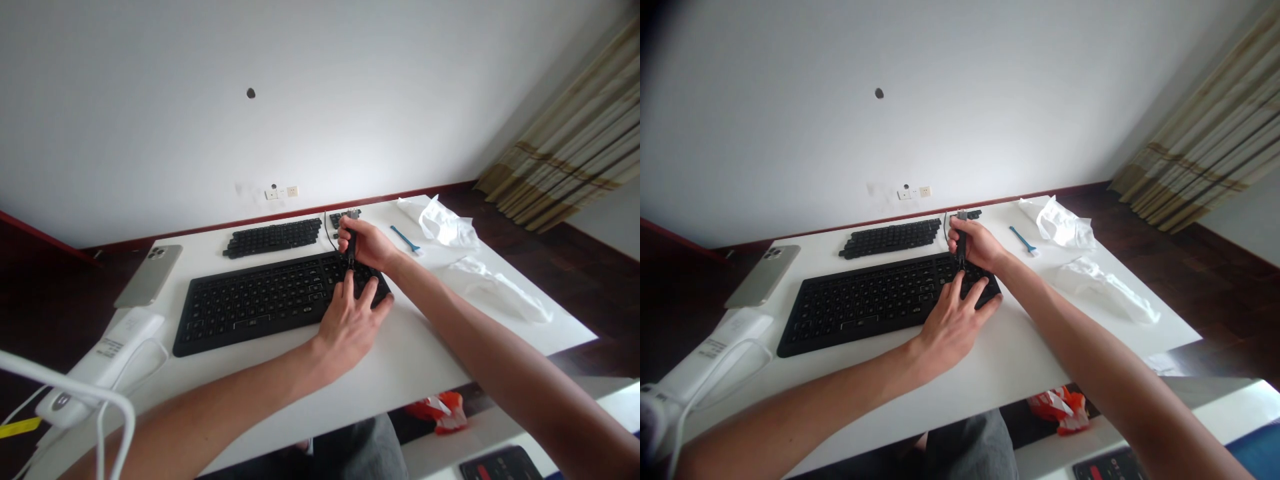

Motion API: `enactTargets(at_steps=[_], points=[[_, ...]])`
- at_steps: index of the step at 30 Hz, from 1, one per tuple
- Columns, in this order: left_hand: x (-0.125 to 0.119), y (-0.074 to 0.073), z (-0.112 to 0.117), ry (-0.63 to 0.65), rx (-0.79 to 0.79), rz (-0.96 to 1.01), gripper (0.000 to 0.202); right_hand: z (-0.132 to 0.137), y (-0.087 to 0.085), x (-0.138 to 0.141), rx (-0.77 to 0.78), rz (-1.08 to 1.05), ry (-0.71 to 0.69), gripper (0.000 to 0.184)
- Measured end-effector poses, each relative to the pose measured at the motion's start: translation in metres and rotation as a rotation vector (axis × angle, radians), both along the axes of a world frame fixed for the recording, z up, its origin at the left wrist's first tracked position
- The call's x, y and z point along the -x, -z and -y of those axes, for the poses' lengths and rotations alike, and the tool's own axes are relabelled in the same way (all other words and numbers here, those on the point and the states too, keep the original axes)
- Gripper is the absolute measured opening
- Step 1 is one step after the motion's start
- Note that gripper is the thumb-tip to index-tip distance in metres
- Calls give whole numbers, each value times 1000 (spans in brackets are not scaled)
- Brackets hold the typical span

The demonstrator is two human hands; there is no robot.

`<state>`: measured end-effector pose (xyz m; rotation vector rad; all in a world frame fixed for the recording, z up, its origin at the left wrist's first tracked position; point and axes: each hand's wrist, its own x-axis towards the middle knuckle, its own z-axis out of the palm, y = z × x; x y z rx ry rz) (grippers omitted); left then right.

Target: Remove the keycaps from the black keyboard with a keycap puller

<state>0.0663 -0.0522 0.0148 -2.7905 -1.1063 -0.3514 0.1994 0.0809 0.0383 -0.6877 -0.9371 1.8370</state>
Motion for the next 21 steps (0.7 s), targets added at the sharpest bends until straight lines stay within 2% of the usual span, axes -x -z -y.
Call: enactTargets(at_steps=[2,6,12,15,17,21], points=[[0,0,-1,-2,1,-5,53,2,1,1,1,27,-31,33],[1,-3,-3,-9,18,-20,53,3,4,0,-17,101,-178,30],[1,-6,-3,7,19,-44,52,-1,-1,-14,-203,233,-244,34],[3,-7,-5,15,25,-41,52,-6,-6,-31,-309,406,-282,38],[4,-10,-9,36,62,-36,53,-10,-8,-45,-365,576,-259,42],[7,-14,-22,70,176,1,55,-15,-12,-66,-351,831,-265,54]])
